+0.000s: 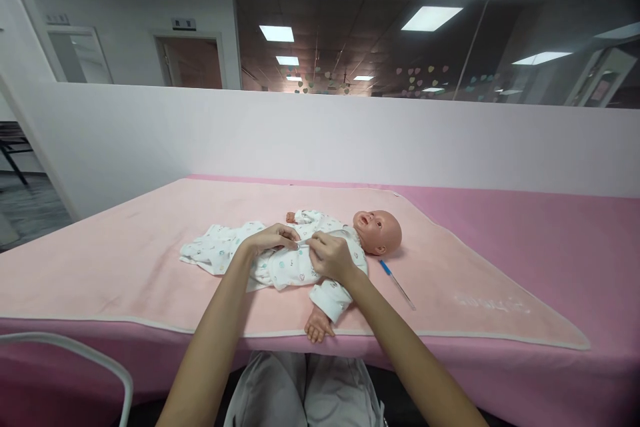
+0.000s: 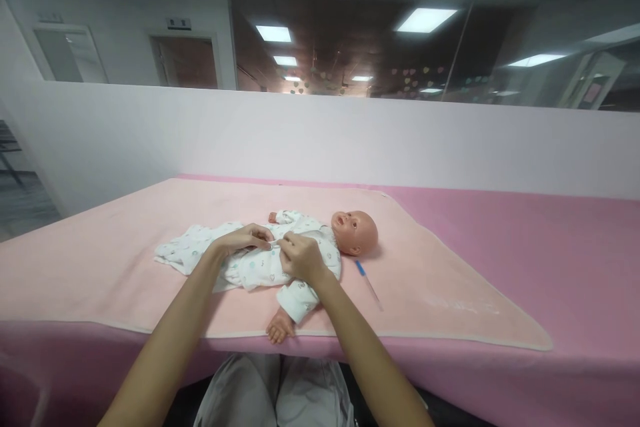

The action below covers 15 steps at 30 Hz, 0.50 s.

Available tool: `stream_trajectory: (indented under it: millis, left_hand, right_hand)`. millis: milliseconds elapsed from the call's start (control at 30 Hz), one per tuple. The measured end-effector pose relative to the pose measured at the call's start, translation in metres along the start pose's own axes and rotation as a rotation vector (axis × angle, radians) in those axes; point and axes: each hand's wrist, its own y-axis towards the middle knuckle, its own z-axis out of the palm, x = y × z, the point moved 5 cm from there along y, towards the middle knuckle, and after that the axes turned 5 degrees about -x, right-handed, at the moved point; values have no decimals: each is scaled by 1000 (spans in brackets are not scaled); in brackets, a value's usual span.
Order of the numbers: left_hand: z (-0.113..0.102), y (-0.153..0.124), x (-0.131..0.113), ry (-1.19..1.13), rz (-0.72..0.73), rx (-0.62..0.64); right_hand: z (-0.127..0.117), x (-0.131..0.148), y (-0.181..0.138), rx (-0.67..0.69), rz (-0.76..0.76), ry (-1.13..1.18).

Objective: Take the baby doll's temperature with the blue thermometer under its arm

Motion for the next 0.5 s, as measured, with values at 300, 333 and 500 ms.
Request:
stream_trajectory:
  millis: [300,333,500]
  left_hand:
    - [1,2,5,-120,16,39]
    - [0,2,5,-124,19,34]
    - [-5,5,11,-146,8,-15]
  right_hand:
    - [12,8,2,98,18,109]
    - [13,7,2,117,49,127]
    - [22,1,8,261,187,151]
